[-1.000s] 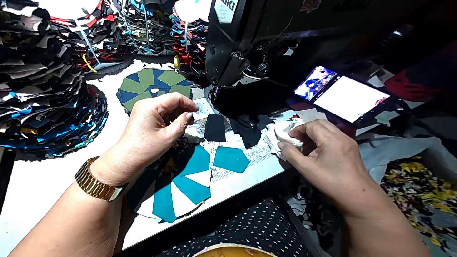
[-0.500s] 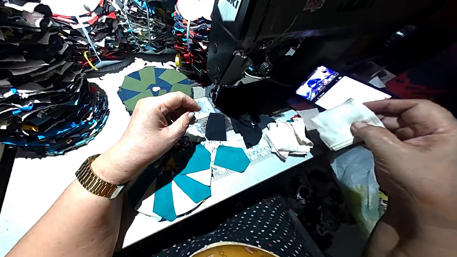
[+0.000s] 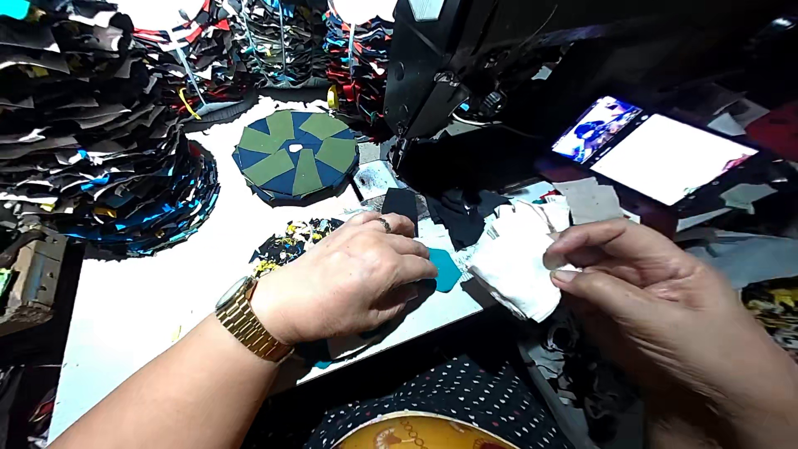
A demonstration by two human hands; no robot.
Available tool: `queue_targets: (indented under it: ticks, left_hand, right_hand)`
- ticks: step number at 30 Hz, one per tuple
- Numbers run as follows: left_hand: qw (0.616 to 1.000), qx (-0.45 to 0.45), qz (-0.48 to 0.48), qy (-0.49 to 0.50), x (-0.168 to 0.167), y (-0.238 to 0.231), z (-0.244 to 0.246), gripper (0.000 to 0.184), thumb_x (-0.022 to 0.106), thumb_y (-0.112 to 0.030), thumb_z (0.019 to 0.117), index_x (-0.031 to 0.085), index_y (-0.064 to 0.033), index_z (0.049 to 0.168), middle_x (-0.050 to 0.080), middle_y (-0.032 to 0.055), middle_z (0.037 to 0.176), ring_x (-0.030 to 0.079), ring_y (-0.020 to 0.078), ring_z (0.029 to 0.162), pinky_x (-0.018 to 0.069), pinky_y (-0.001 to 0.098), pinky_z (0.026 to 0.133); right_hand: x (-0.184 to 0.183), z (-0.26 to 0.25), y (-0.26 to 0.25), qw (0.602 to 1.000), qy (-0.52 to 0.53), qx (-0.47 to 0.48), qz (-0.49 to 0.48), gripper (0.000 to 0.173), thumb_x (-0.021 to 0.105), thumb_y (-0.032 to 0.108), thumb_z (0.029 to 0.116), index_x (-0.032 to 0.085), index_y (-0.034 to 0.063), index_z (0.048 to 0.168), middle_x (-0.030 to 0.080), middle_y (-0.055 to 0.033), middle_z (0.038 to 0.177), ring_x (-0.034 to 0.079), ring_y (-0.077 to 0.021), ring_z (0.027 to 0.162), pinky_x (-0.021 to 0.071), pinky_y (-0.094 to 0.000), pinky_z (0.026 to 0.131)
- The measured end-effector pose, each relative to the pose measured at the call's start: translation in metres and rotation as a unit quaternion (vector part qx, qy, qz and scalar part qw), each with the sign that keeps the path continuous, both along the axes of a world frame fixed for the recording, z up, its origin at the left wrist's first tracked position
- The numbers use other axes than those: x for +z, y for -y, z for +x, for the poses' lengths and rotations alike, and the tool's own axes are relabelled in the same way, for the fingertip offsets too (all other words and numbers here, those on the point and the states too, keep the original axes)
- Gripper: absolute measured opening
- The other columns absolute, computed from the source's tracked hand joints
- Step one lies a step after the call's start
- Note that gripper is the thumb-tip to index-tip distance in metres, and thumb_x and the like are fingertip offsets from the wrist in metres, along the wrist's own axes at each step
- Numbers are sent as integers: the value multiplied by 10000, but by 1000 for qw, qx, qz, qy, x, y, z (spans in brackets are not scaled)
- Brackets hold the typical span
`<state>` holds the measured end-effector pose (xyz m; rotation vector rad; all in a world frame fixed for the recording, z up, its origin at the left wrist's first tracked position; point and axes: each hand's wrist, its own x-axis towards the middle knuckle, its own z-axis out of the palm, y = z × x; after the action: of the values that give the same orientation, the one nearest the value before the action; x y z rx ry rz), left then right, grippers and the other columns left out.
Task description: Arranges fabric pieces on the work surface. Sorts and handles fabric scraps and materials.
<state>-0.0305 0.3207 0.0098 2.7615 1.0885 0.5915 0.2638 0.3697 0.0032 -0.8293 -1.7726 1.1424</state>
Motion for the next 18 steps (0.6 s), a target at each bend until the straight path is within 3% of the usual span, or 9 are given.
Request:
queue_targets:
  ticks: [3, 5, 7, 11, 14, 18]
  left_hand:
    - [1000, 15, -11, -24, -2, -1, -3, 293, 587, -280, 980, 762, -156, 1179, 715, -3, 1244, 555, 257, 1316, 383, 519, 1137]
    - [999, 23, -20, -38, -3, -1, -3, 285, 580, -297, 989, 769, -156, 1152, 709, 3, 1261, 546, 266, 1332, 379, 528, 1145]
    - [998, 30, -20, -42, -1, -1, -4, 274, 578, -300, 987, 777, -153, 1106, 716, 8, 1233, 548, 271, 1329, 374, 525, 1152]
    - [999, 28, -10, -41, -1, -2, -4, 273, 581, -300, 977, 782, -149, 1082, 723, 19, 1219, 561, 275, 1319, 377, 497, 1160]
    - [999, 21, -8, -36, 0, 0, -4, 262, 598, -285, 967, 788, -137, 1072, 727, 33, 1201, 570, 284, 1306, 373, 510, 1161]
    - [999, 21, -5, -32, -1, -2, -5, 264, 577, -278, 993, 779, -144, 1095, 728, 26, 1208, 561, 280, 1322, 362, 509, 1169]
  right_hand:
    - [-6, -6, 0, 997, 67, -13, 28, 255, 593, 64, 888, 690, 190, 1087, 688, 59, 955, 638, -29, 767, 544, -162, 647]
    - [-11, -8, -3, 980, 166, -36, 104, 233, 575, 107, 884, 681, 163, 1084, 687, 60, 1015, 637, -21, 791, 539, -175, 648]
    - [-17, -8, -10, 950, 238, -62, 191, 207, 561, 134, 889, 692, 96, 1045, 663, -12, 1091, 621, -40, 785, 539, -208, 639]
    - [-16, -5, -13, 899, 313, -66, 299, 205, 594, 178, 938, 747, 58, 1000, 631, -140, 1198, 647, -190, 952, 571, -339, 774]
    - [-10, -6, -8, 885, 317, -64, 336, 216, 604, 155, 942, 767, 27, 1001, 622, -205, 1190, 615, -330, 1021, 521, -486, 850]
    - [2, 3, -3, 894, 288, -43, 342, 239, 567, 80, 939, 779, 33, 1040, 677, -120, 1093, 644, -201, 996, 552, -338, 856]
